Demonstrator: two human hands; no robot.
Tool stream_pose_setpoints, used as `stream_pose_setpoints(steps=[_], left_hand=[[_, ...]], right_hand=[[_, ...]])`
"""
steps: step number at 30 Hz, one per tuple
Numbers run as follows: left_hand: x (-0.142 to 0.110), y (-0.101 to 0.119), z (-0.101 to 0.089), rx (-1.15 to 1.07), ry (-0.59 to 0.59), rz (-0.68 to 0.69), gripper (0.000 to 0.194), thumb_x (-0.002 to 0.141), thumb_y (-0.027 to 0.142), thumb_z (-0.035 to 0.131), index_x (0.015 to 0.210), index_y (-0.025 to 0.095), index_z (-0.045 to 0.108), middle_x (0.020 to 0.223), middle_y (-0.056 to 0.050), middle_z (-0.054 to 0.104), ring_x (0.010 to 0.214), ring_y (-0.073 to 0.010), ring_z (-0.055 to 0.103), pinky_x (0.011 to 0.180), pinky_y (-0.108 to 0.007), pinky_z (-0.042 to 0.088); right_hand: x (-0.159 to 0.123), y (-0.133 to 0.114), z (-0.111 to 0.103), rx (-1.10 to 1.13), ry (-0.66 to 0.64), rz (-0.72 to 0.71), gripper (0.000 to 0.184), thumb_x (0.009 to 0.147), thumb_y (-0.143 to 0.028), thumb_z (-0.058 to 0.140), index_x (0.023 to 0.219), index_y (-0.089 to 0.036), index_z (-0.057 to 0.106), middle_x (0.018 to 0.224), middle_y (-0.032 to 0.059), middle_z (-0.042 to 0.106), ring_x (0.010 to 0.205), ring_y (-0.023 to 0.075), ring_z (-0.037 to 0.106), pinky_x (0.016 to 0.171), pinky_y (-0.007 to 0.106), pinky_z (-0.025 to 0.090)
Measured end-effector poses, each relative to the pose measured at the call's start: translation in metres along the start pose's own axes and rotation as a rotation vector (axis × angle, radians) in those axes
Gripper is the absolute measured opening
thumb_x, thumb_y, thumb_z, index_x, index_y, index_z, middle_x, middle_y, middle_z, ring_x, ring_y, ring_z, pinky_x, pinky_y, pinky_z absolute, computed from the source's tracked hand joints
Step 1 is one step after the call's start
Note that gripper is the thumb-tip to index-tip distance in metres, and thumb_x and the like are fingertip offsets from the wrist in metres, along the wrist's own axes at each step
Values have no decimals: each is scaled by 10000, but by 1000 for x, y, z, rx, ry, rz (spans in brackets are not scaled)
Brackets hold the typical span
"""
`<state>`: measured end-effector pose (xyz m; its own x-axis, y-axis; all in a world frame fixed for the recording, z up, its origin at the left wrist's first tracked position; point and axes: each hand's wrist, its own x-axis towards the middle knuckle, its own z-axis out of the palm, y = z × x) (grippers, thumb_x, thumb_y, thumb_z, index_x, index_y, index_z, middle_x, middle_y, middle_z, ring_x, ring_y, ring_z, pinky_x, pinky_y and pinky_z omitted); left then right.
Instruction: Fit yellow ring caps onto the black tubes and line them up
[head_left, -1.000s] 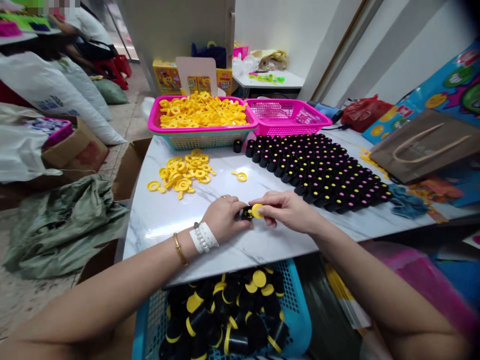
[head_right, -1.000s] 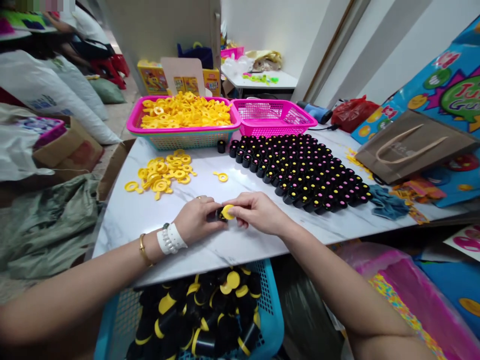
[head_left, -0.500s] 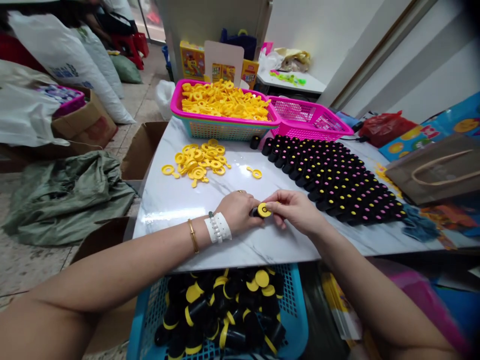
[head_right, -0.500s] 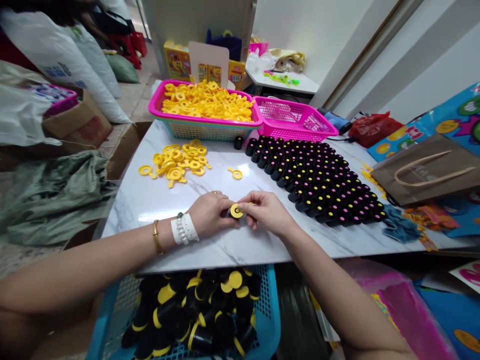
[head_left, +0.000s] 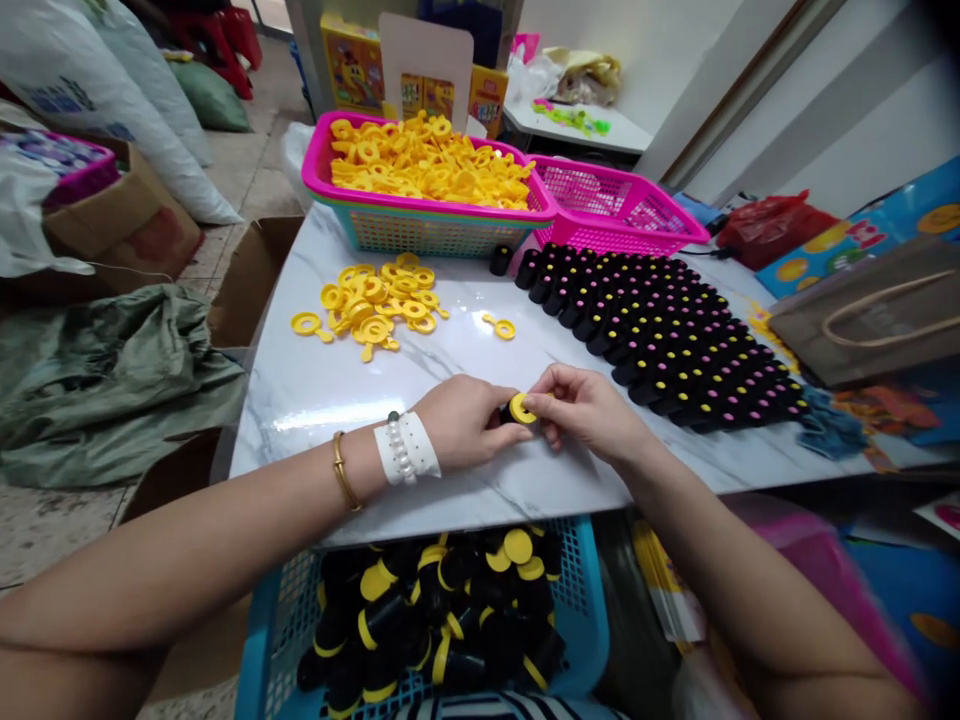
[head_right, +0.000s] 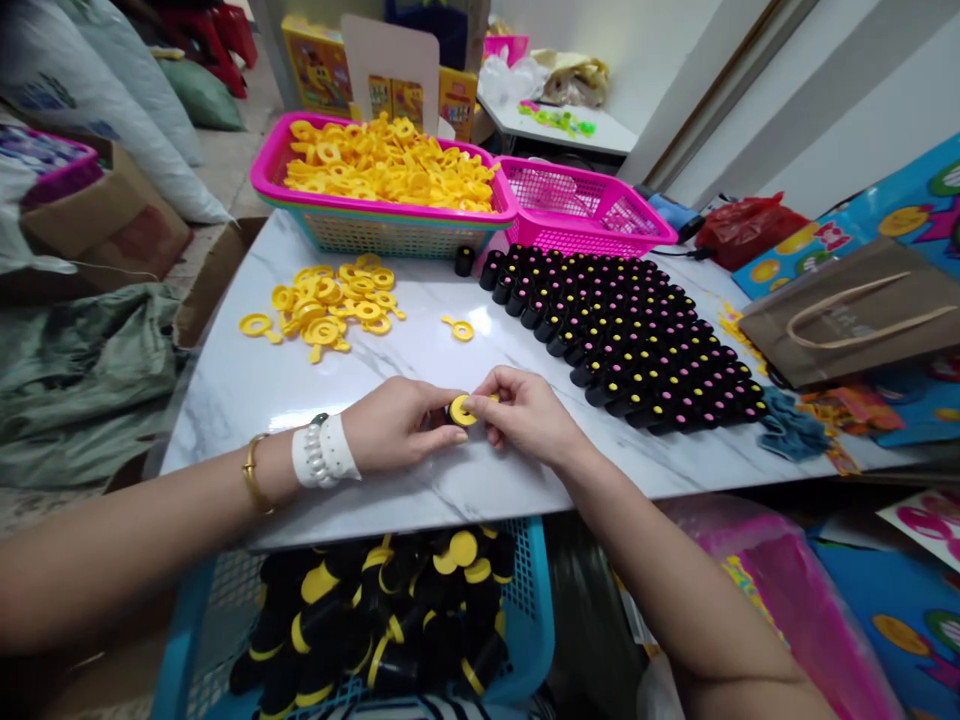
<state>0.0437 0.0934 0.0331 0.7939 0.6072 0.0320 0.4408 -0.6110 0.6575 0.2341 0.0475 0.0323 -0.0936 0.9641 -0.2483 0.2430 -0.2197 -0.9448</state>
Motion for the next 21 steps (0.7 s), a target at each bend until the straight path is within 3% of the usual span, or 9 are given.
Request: stream_pose_setpoints(steps=[3,7,14,21], left_hand=[[2,-3,3,50,-7,-27,180,801,281,622,936,228,729,642,9,644,577,-135,542,560,-249,332],[2,-5,7,45,0,-62,235,816,349,619,1003,268,735,648,9,658,567,-141,539,561,-254,341],[2,-5,7,74,19,-56,226,815,381,613,939,247,746,595,2,631,532,-137,511,538,-260,315],[-1,-2,4,-5,30,-19,249,817,395,601,922,226,749,571,8,604,515,-118,490,524,-247,295]], right_hand=[[-1,-3,0,-11,49,-24,317,735,-436,758,745,-165,596,473,-24,599,374,94,525,375,201,419],[0,-2,2,71,22,-7,310,734,-413,767,736,-165,582,543,1,658,429,117,599,427,223,493],[-4,7,3,172,50,-16,324,704,-402,801,740,-160,588,690,25,714,499,127,658,498,246,569],[-4,7,3,162,40,-16,347,701,-427,799,744,-158,585,676,22,709,502,132,663,495,242,568]])
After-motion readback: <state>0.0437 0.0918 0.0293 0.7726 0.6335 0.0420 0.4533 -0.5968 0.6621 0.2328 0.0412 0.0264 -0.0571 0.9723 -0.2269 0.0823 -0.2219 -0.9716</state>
